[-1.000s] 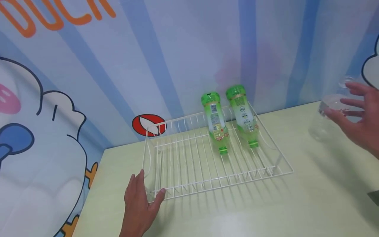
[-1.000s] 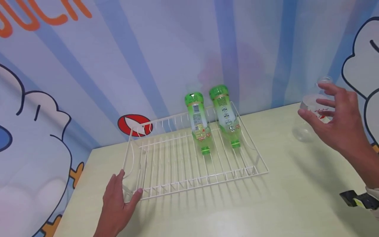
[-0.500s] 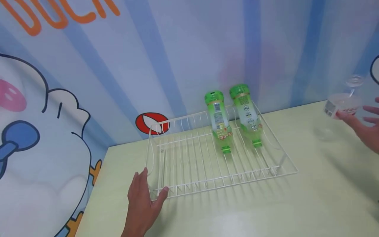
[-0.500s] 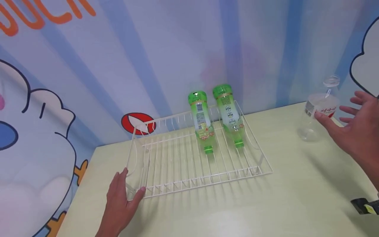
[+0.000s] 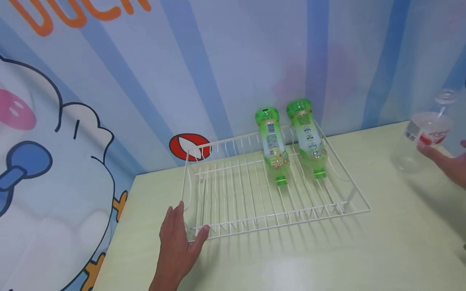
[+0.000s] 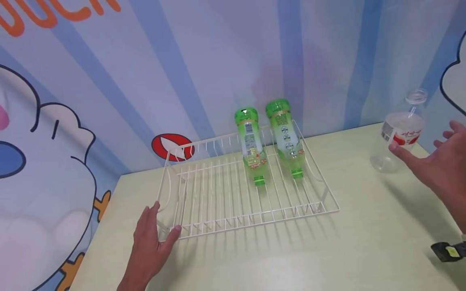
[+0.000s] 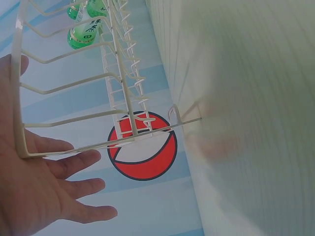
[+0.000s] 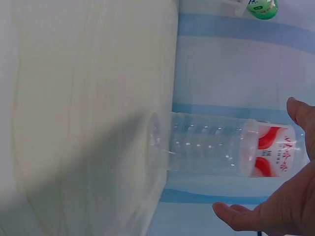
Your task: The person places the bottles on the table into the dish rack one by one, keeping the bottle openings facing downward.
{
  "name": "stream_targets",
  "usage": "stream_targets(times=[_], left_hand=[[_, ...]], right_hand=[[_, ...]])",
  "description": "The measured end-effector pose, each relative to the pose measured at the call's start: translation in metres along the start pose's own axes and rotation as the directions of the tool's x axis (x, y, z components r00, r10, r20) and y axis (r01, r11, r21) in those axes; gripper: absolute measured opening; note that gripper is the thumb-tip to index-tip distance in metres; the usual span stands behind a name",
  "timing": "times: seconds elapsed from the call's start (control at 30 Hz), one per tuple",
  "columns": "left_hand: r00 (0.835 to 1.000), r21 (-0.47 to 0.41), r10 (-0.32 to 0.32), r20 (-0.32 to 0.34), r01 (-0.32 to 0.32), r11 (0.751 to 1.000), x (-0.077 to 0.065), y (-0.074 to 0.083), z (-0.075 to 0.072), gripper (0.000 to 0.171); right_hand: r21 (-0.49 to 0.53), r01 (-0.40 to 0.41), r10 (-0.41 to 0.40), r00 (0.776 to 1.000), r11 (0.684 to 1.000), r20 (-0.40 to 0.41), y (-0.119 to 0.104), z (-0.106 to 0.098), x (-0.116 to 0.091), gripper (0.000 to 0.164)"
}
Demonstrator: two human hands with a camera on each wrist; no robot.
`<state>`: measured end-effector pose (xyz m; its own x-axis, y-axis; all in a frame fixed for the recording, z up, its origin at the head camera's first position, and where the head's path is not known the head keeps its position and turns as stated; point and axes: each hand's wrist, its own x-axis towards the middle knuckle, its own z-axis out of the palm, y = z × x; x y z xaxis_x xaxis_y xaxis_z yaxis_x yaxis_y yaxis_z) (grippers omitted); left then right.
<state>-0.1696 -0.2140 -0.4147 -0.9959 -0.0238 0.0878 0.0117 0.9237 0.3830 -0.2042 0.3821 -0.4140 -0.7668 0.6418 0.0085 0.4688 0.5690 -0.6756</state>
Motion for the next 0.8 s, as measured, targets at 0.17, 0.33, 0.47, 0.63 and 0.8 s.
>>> stream_targets(times=[0.17,0.33,0.47,0.63,0.8], left_hand=[[1.000,-0.001,-0.005,0.008,0.005,1.000,0.001,0.001,0.000,0.090],[1.000,-0.004,-0.001,0.002,0.001,1.000,0.001,0.002,0.000,0.089],[1.000,0.000,-0.002,0.000,0.002,1.000,-0.001,0.003,0.000,0.089],[1.000,0.005,0.006,-0.002,-0.006,1.000,-0.001,0.003,-0.001,0.090],[1.000,0.006,0.011,-0.012,-0.011,1.000,-0.001,0.003,-0.001,0.088]], right_hand=[[0.058,-0.034,0.028,0.994,0.998,0.101,0.020,0.014,0.021,0.104],[0.026,-0.005,0.002,0.995,1.000,0.100,0.017,0.016,0.020,0.102],[-0.003,-0.010,0.011,0.994,1.000,0.111,0.014,0.018,0.014,0.107],[-0.041,-0.011,0.017,0.990,0.999,0.142,0.019,0.023,0.015,0.112],[-0.069,0.002,0.007,0.991,0.998,0.137,0.022,0.027,0.023,0.116]])
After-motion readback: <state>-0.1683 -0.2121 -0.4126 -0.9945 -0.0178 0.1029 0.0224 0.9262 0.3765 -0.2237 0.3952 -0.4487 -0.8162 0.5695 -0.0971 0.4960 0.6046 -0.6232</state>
